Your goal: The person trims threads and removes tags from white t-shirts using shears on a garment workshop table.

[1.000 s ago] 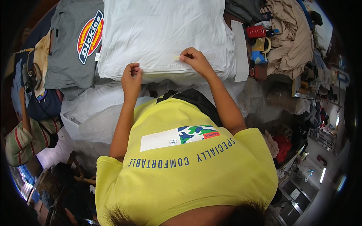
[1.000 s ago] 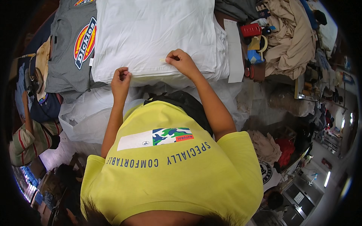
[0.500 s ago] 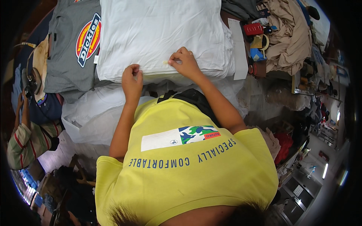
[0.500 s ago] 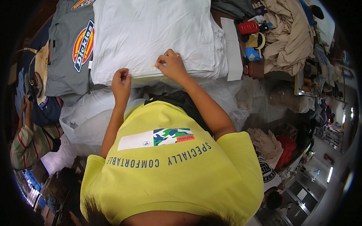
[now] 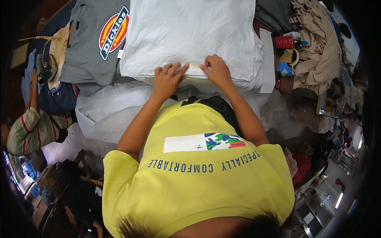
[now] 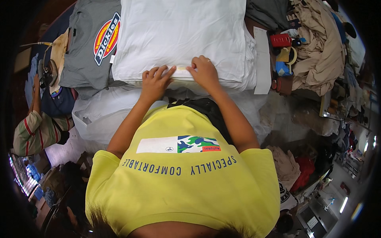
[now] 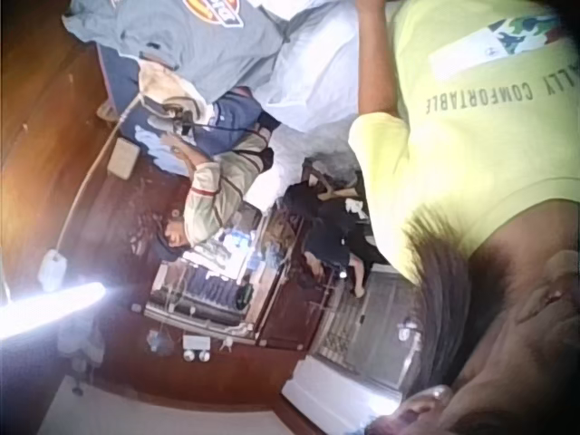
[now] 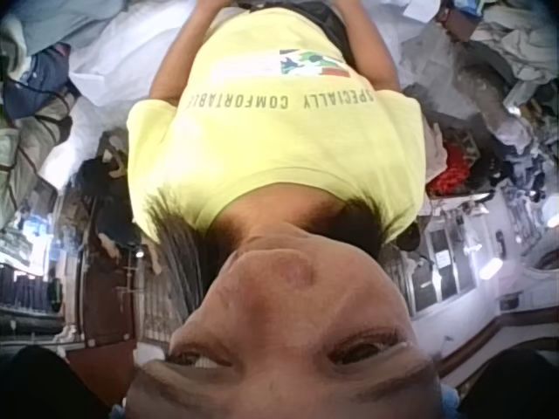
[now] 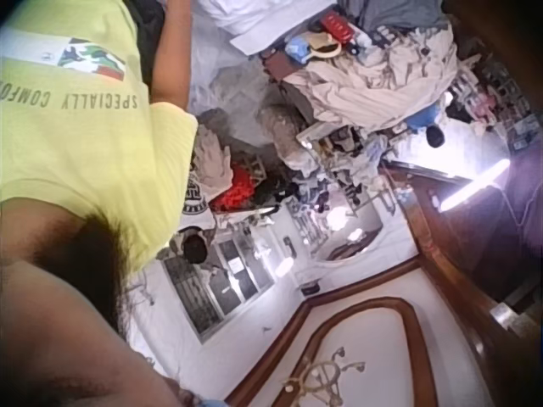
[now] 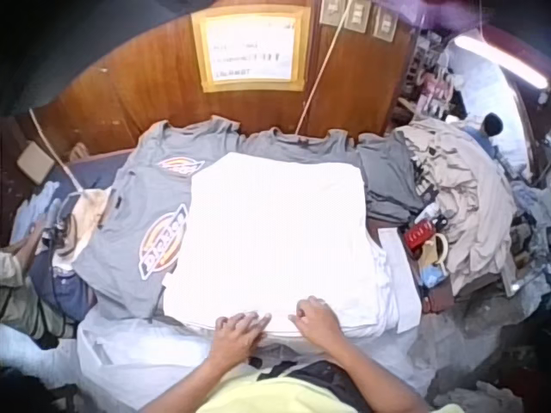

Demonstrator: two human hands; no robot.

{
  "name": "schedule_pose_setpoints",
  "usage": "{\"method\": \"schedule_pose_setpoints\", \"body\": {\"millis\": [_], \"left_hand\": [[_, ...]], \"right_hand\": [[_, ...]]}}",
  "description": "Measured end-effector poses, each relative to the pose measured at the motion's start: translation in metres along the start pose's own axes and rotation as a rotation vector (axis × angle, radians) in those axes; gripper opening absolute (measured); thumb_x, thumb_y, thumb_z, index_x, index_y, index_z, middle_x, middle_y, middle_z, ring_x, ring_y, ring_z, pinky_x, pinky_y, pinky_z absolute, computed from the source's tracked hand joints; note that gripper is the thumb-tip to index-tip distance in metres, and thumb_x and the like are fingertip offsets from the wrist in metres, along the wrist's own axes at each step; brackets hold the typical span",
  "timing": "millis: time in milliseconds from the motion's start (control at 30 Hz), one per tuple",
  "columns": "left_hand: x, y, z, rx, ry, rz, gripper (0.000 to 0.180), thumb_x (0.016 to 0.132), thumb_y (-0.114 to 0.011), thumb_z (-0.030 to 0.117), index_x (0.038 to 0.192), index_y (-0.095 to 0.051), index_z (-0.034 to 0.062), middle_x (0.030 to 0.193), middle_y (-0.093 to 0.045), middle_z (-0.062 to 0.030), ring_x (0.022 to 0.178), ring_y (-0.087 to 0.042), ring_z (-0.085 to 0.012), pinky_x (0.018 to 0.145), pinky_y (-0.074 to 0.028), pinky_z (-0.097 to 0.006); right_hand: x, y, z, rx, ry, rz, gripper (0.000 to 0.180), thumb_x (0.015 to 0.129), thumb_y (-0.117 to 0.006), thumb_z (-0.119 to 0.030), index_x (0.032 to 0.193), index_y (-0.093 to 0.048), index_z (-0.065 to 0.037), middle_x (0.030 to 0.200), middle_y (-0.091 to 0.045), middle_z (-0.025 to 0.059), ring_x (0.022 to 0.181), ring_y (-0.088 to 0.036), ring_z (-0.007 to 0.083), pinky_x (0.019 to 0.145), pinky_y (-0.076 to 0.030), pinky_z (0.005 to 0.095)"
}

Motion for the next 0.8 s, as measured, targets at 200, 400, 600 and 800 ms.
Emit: {"method": "schedule_pose_setpoints", "body": {"millis": [200,400,600,800], "left_hand": [[-0.012,0.015,-0.038,-0.123,-0.037,0.074,0.04,0.073,-0.069,0.013,0.112,-0.059,0.0146,0.108,-0.057,-0.0013,0.1,-0.052,-0.021,0.082,-0.041,-0.036],[0.01,0.026,-0.056,-0.315,-0.141,0.046,0.016,0.075,-0.065,0.006,0.09,-0.059,0.0057,0.093,-0.061,-0.0051,0.085,-0.057,-0.0248,0.069,-0.046,-0.034],[0.043,0.014,-0.067,-0.421,0.311,-0.148,0.022,0.088,-0.053,0.023,0.088,-0.061,0.0033,0.079,-0.063,-0.0138,0.074,-0.06,-0.0306,0.064,-0.045,-0.038],[0.044,0.01,-0.065,-0.405,0.371,-0.154,0.022,0.088,-0.054,0.025,0.086,-0.061,0.0047,0.078,-0.063,-0.0108,0.072,-0.06,-0.0283,0.063,-0.045,-0.037]], "right_hand": [[-0.042,0.038,0.042,0.087,0.246,0.122,0.02,0.073,-0.071,-0.013,0.089,-0.061,-0.005,0.089,-0.052,0.0058,0.089,-0.051,0.0235,0.077,-0.044,0.0339],[-0.031,0.035,0.047,0.143,0.14,0.156,0.012,0.08,-0.063,-0.014,0.084,-0.059,-0.003,0.081,-0.057,0.0097,0.079,-0.054,0.0267,0.071,-0.043,0.0357],[-0.014,0.027,0.043,-0.013,-0.099,0.278,0.015,0.083,-0.058,-0.019,0.08,-0.057,-0.004,0.076,-0.06,0.0113,0.073,-0.058,0.0304,0.064,-0.046,0.041],[-0.012,0.024,0.038,-0.107,-0.132,0.309,0.015,0.082,-0.058,-0.02,0.08,-0.056,-0.006,0.076,-0.06,0.0095,0.074,-0.059,0.03,0.063,-0.048,0.042]]}}
Point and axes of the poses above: each hand's wrist, its own x-axis towards the middle knuckle, its own y-axis out of the back of the hand, z = x × y, the point moved 3 cm from there along x, towards the middle knuckle
